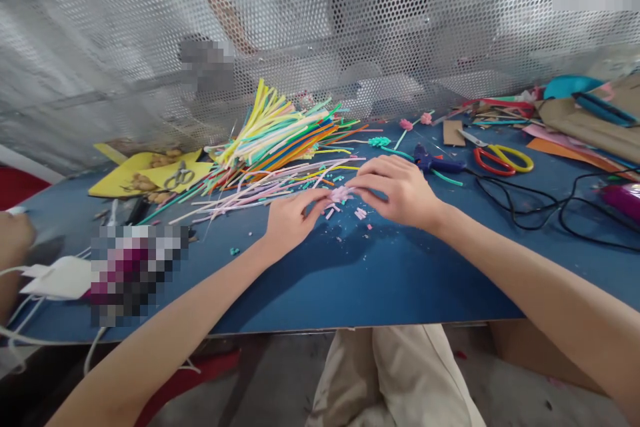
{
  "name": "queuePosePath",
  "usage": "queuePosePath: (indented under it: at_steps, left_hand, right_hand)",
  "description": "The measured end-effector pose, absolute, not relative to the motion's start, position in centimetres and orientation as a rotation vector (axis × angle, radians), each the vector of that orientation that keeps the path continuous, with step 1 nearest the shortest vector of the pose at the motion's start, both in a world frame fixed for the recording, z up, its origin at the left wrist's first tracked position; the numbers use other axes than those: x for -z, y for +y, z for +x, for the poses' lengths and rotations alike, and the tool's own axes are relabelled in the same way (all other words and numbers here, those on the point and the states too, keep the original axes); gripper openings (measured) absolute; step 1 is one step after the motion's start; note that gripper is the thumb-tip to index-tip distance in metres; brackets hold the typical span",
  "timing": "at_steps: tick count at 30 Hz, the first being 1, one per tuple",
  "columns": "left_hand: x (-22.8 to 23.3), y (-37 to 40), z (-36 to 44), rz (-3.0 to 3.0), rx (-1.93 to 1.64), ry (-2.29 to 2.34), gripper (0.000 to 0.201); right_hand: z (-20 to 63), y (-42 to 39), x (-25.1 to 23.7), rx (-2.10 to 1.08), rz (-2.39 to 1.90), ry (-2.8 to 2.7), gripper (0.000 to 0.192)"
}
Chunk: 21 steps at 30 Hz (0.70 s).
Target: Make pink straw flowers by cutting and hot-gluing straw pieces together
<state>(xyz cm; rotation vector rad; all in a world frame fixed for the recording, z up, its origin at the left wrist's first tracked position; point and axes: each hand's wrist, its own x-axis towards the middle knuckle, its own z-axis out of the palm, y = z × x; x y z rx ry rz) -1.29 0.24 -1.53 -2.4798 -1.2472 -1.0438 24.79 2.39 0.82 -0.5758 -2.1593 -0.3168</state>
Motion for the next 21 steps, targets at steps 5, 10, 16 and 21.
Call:
queuePosePath:
  at_steps: [5, 10, 16, 21]
  left_hand:
    - [1.67, 0.18, -1.2, -2.477, 1.031, -1.259, 0.02]
    - [1.65, 0.19, -1.17, -2.481, 1.026, -1.258, 0.021]
    - [1.57, 0.11, -1.1, -2.488, 1.057, -1.24, 0.019]
    - [1.58, 0.11, -1.04, -2.484, 1.079, -1.236, 0.018]
  right_hand:
    - [24.49, 2.46, -0.3, 0.302, -0.575, -2.167, 0.014]
    - [24.44, 2.36, -0.21, 0.322, -0.586, -2.171, 0.012]
    - [24.39, 2.53, -0.06, 0.329, -0.589, -2.173, 0.012]
    - [24.2, 2.43, 0.01, 0.352, -0.615, -2.158, 0.011]
